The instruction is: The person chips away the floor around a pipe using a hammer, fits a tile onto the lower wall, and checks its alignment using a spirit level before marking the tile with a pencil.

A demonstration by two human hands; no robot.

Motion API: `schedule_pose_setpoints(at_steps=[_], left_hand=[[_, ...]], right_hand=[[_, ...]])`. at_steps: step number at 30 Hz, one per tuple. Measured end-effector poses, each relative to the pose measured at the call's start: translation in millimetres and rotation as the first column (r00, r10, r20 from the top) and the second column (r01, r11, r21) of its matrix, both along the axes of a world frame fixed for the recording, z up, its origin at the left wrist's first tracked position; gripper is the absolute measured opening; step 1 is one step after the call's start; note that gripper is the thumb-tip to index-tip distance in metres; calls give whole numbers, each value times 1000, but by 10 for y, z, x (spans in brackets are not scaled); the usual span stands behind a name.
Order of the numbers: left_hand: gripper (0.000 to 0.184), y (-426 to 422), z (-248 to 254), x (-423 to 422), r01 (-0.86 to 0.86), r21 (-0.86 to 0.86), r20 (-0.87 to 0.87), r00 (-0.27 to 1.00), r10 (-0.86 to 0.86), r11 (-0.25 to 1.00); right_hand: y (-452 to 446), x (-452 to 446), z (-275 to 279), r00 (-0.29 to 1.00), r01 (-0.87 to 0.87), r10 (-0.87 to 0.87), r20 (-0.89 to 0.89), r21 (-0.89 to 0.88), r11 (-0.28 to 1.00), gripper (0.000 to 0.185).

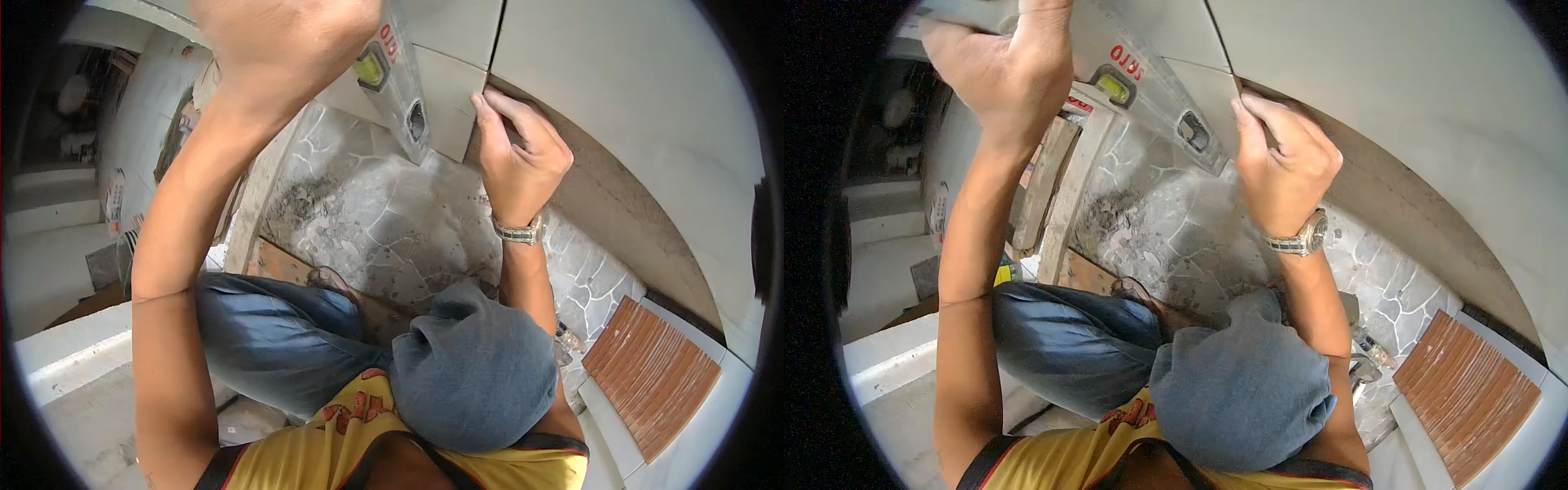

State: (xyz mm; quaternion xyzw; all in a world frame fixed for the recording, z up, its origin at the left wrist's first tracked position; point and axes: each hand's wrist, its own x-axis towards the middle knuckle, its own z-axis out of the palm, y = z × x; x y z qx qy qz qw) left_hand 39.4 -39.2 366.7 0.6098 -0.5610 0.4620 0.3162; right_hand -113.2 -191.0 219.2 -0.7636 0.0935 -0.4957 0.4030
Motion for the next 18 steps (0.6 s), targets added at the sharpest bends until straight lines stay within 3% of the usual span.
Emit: schedule_pose_setpoints(at_steps=[5, 10, 13, 18], left_hand=[[40, 63, 57, 27, -112, -29, 44, 993, 113, 993], [39, 463, 16, 288, -284, -131, -241, 938, 247, 950], [30, 908, 4, 733, -212, -108, -209, 960, 186, 971], [34, 1381, 141, 1152, -338, -91, -299, 906, 298, 937]], right_hand=[[-20, -9, 14, 1000, -7, 7, -31, -12, 1000, 11], [-14, -21, 27, 999, -16, 16, -43, 11, 1000, 10], [-14, -28, 39, 998, -16, 17, -55, 20, 1000, 11], [-13, -18, 9, 1000, 12, -12, -21, -10, 1000, 10]])
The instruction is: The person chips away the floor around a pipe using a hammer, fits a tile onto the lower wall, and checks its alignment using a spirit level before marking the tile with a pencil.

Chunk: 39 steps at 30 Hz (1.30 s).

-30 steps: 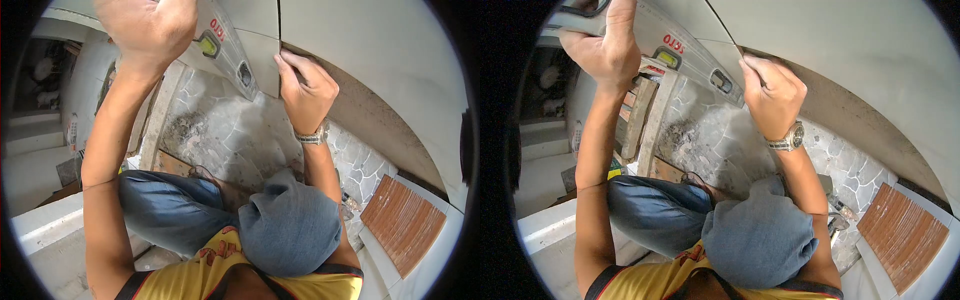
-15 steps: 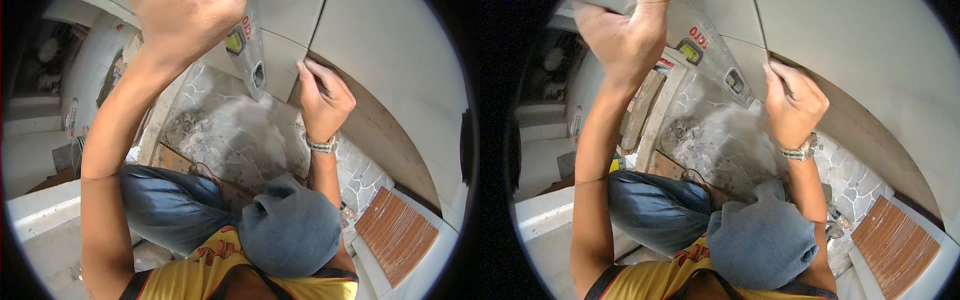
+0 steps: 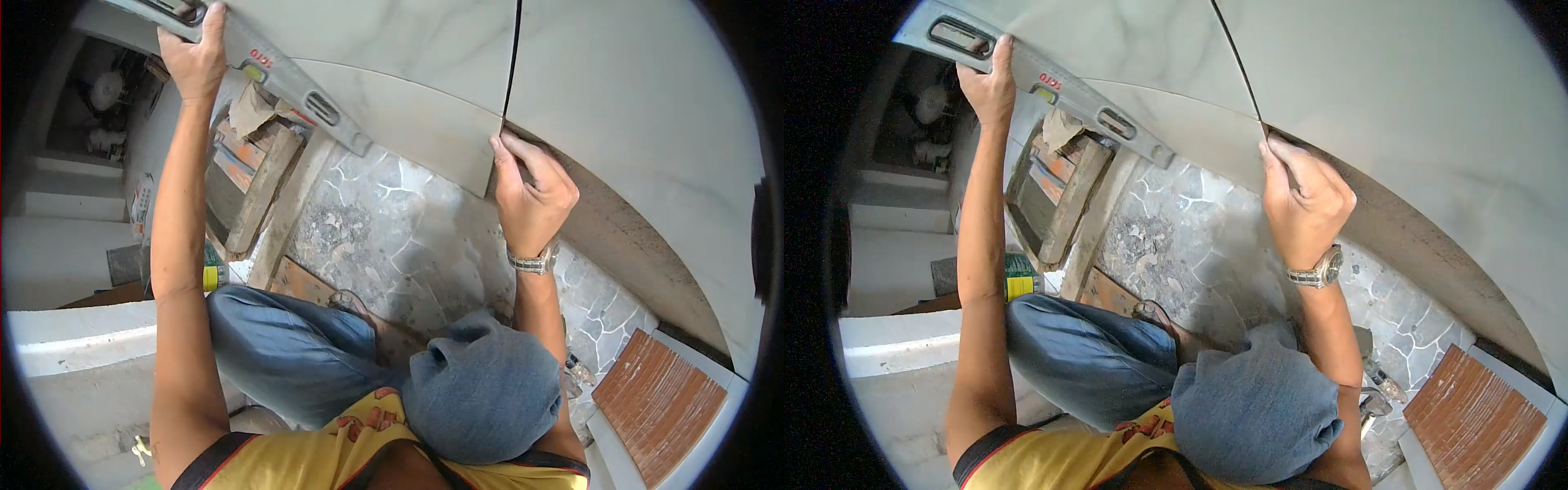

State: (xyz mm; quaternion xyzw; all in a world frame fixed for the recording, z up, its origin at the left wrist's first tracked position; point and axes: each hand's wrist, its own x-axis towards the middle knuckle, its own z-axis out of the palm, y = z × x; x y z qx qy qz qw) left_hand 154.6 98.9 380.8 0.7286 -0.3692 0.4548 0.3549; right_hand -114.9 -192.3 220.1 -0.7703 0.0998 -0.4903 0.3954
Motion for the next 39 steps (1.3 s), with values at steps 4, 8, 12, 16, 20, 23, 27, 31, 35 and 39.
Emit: schedule_pose_setpoints(at_steps=[4, 8, 12, 16, 20, 23, 27, 31, 35, 39], left_hand=[[36, 186, 36, 216, -20, -34, 7, 1000, 20, 999], [39, 279, -4, 328, -57, -73, -21, 998, 56, 996], [41, 275, -31, 370, -19, -98, -18, 1000, 17, 995], [39, 295, 2, 383, -39, -65, 23, 999, 40, 997], [37, 315, 7, 362, -58, -53, -38, 998, 56, 997], [39, 301, -14, 365, -87, -116, -90, 993, 77, 989], [42, 222, -17, 265, -60, -153, -151, 988, 36, 986], [43, 279, -28, 361, -59, -155, -115, 993, 41, 986], [41, 330, -29, 389, -148, -87, -61, 988, 143, 985], [40, 239, -20, 327, -71, -160, -73, 995, 60, 984]], right_hand=[[-1, 16, 1, 1000, -2, 3, 29, -34, 999, 9], [-5, 6, 21, 1000, 0, 1, 21, -43, 999, 9], [0, 4, 29, 1000, -9, 10, 29, -33, 999, 9], [4, -8, 37, 1000, -19, 19, 11, -20, 1000, 9], [13, -19, 86, 999, -26, 26, 19, -15, 1000, 9], [8, -16, 78, 999, -26, 27, 28, -17, 1000, 9], [16, -35, 75, 1000, -29, 29, 1, 6, 1000, 9], [27, -38, 90, 999, -39, 39, 5, 18, 999, 10], [19, -38, 77, 998, -56, 56, 6, 27, 998, 11], [15, -39, 72, 998, -55, 55, 1, 28, 998, 11]])
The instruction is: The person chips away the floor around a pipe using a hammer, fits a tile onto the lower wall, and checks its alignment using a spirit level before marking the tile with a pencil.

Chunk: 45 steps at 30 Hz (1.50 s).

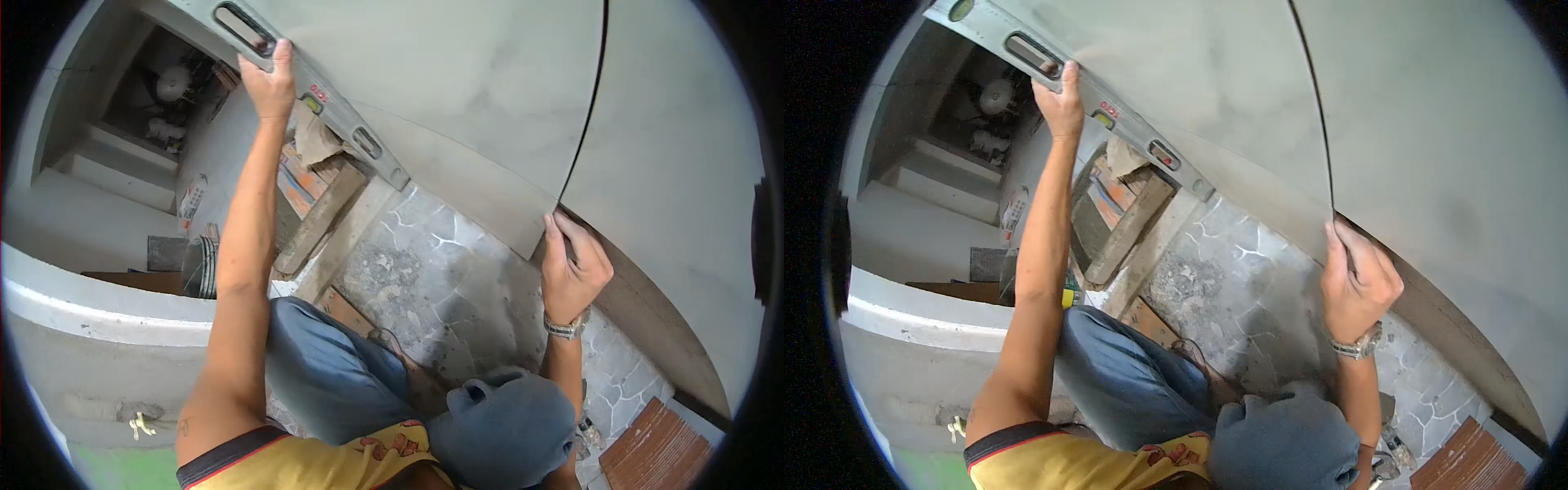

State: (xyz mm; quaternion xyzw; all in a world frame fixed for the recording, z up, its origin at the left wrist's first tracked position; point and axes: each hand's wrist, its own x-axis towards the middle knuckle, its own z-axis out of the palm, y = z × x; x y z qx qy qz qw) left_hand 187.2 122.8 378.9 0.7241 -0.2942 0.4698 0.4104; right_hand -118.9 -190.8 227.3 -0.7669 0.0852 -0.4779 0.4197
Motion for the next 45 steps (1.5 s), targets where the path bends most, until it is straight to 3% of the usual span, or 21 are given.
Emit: schedule_pose_setpoints(at_steps=[3, 5, 9, 12, 15, 17, 19, 21, 22, 24, 25, 27, 30, 31, 32, 35, 36, 39, 41, 45], left_hand=[[43, 53, 0, 61, -37, -13, -15, 999, 37, 999], [41, 124, -14, 154, -11, 25, 30, 999, 10, 1000], [40, 105, -21, 112, 55, 3, -37, 998, -55, 998], [42, 155, 22, 103, 37, 92, -36, 999, -34, 995], [44, 204, 48, 11, 19, 32, -84, 996, -16, 999], [43, 420, 220, -97, -129, 148, 22, 992, 128, 981], [36, 719, 527, -472, -356, 372, 220, 931, 291, 858], [29, 863, 767, -1054, 10, 57, -197, 980, 2, 998], [28, 989, 887, -1376, 37, 28, -167, 986, -32, 999], [28, 1488, 1134, -2185, -148, 25, -225, 963, 150, 989], [30, 1448, 1187, -2647, -253, 41, -227, 940, 256, 967], [29, 1499, 1345, -3136, -517, -55, -182, 847, 500, 854], [33, 1783, 1495, -3880, -561, -188, -263, 820, 509, 806], [29, 2027, 1512, -4113, -565, -208, -276, 817, 506, 798], [27, 2237, 1500, -4350, -564, -232, -289, 818, 497, 793], [30, 2687, 1363, -5004, -821, -208, -387, 568, 726, 531], [32, 2754, 1290, -5108, -790, -403, -409, 608, 681, 463], [37, 3252, 1020, -5565, -858, -367, -321, 480, 816, 360], [50, 3698, 817, -5900, -978, -207, -334, 62, 941, -9], [63, 4068, 299, -6278, -964, -59, -216, -241, 946, -259]], right_hand=[[-5, 18, -50, 1000, 14, -14, 17, -2, 1000, 11], [-16, 29, -27, 1000, 5, -5, 17, -17, 1000, 10], [-17, 21, -61, 1000, -3, 4, 12, -10, 1000, 10], [-1, 24, -53, 1000, 22, -22, 5, -6, 1000, 10], [-14, 18, -49, 1000, 8, -8, -10, 10, 1000, 11], [-36, 13, -65, 1000, 12, -12, -17, -2, 1000, 11], [-44, 9, -73, 998, 33, -35, -49, -50, 998, 10], [-61, -9, -53, 995, 42, -54, -90, -124, 991, 10], [-61, -34, -38, 986, 61, -82, -143, -146, 987, 11], [-26, -49, -42, 959, 77, -96, -268, -81, 994, 13], [-56, -22, -117, 973, 35, -43, -226, -39, 999, 13], [-141, -9, -194, 976, -3, -49, -214, -235, 972, 18], [-245, 55, -283, 982, -170, 160, -103, -100, 980, 20], [-167, 46, -242, 983, -168, 167, -76, -10, 986, 20], [-66, 17, -129, 977, -23, 5, -215, -82, 996, 21], [-51, 92, -105, 1000, -5, 7, 6, -202, 979, 25], [-25, 90, -70, 1000, 3, 1, 17, -238, 971, 24], [-82, 96, -128, 1000, -19, 18, -5, -175, 984, 23], [-58, 111, -112, 1000, -15, 16, 3, -169, 985, 23], [-45, 77, -67, 1000, -17, 18, 2, -171, 985, 22]])
